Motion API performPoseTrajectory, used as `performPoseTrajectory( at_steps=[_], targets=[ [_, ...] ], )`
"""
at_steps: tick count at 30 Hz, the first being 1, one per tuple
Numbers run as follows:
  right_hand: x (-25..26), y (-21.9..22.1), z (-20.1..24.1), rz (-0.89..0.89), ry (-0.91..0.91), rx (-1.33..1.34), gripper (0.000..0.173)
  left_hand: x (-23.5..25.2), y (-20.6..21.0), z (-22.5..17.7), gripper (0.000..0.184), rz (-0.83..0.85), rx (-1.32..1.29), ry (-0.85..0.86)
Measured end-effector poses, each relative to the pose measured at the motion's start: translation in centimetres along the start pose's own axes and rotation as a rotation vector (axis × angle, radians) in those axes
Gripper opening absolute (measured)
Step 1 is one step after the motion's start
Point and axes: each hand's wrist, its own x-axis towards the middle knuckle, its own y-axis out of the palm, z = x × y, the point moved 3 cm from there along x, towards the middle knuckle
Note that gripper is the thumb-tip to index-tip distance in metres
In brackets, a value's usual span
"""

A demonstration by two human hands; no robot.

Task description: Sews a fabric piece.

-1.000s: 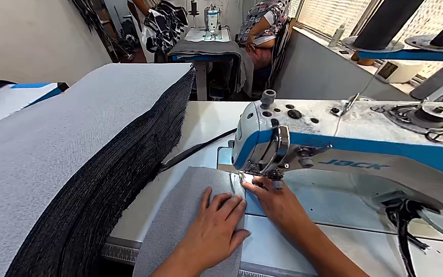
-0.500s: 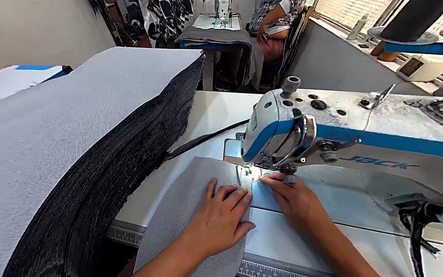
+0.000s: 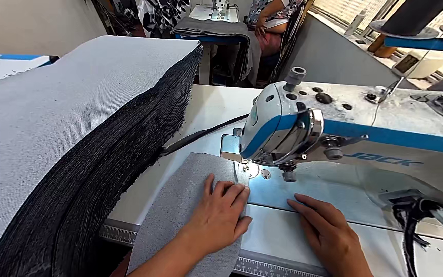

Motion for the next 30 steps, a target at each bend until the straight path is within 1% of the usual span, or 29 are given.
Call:
performPoseTrajectory(
  at_steps=[6,13,24,30],
  targets=[
    [-0.1,-0.2,0.1,0.023,-0.014,-0.017,0.036,-0.2,0.0,0.9,0.052,-0.011,-0.018,0.038],
    [0.2,-0.3,0.4,0.065,-0.013,-0.021,0.035,-0.3,0.1,0.5,0.052,-0.012,-0.015,0.016],
    [0.2,-0.5,0.4,0.081,-0.012,-0.032,0.034,0.2,0.1,0.6,0.051,-0.011,0.001,0.02],
    [0.2,-0.6,0.4,0.101,-0.009,-0.025,0.034,2.0,0.7,2.0,0.048,-0.036,-0.012,0.004]
  ],
)
